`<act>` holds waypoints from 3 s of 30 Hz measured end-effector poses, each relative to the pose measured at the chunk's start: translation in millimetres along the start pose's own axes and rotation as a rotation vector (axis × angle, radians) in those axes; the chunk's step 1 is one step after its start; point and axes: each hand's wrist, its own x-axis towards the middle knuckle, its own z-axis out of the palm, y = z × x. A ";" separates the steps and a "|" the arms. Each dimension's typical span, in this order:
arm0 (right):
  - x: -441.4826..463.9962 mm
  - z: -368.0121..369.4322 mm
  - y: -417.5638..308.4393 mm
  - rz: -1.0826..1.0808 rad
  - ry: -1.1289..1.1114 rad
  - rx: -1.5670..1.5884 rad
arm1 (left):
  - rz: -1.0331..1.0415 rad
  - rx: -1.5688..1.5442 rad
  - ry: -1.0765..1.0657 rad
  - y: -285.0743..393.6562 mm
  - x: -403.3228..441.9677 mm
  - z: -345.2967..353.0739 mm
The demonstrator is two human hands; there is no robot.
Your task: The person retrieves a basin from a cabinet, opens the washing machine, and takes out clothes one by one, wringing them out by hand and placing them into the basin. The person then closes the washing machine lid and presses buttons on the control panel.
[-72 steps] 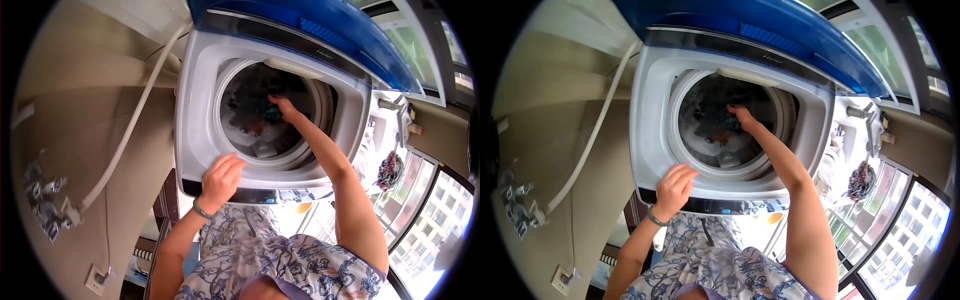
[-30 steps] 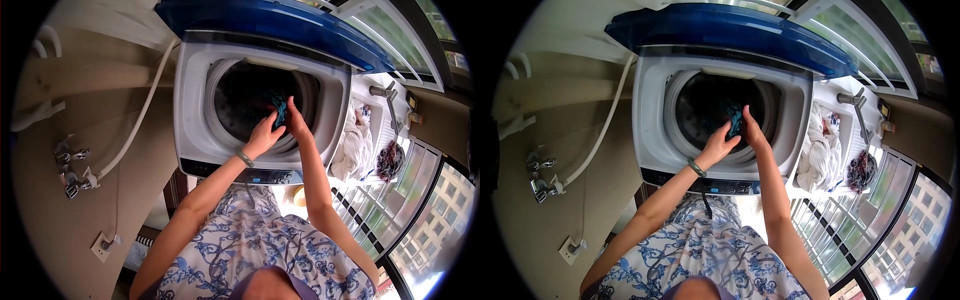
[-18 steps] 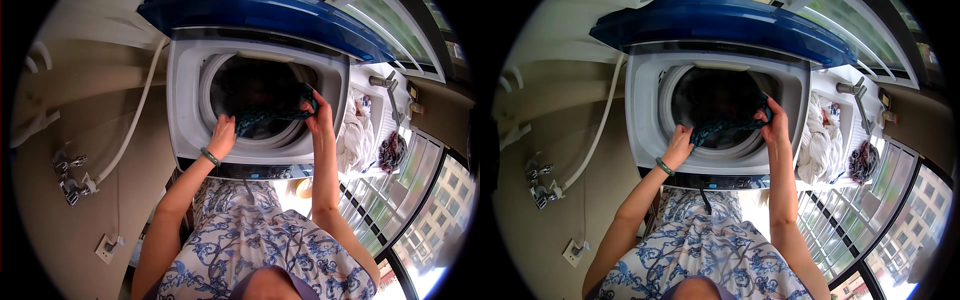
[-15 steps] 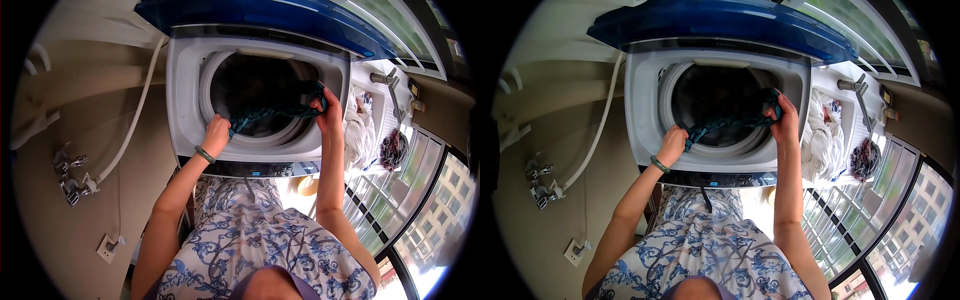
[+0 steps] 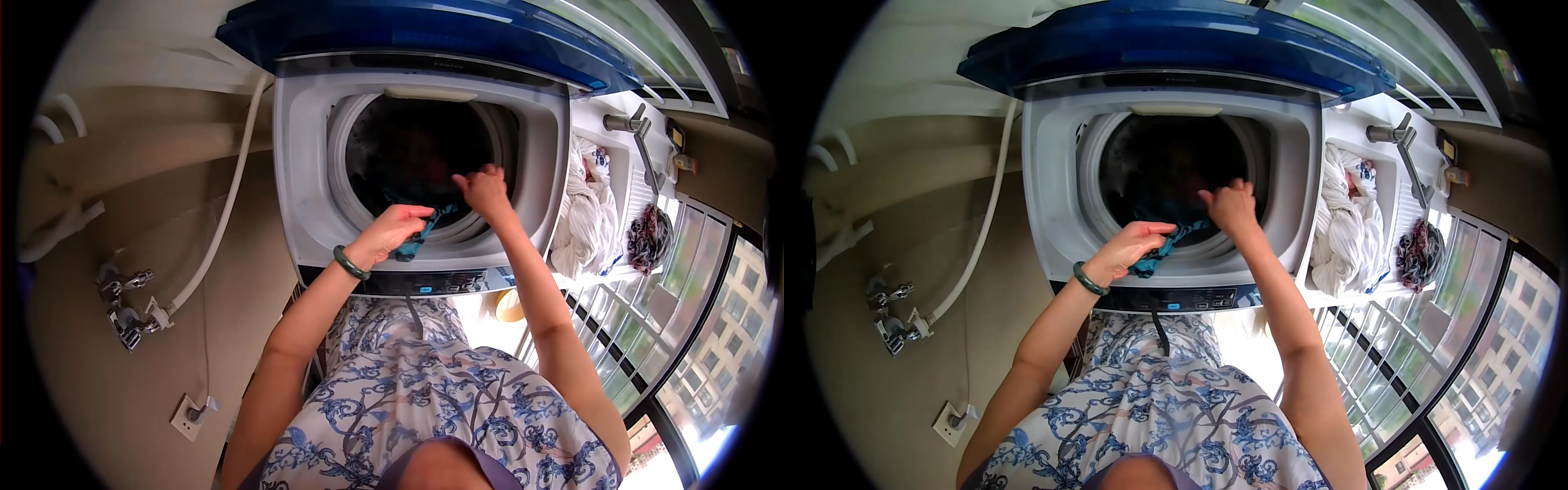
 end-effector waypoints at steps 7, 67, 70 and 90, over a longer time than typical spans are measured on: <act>24.8 88.3 -35.8 0.578 -0.849 1.005 | 0.221 0.515 -0.008 -32.7 14.5 55.8; 208.2 357.3 35.5 -0.052 0.085 0.492 | 0.352 0.784 1.068 -125.7 355.2 -219.1; 202.7 347.9 21.0 0.069 -0.026 0.519 | 0.254 0.808 0.992 -132.6 377.8 -228.7; 178.5 362.5 48.5 0.127 -0.213 0.188 | -0.309 1.360 0.602 -121.6 314.4 -196.2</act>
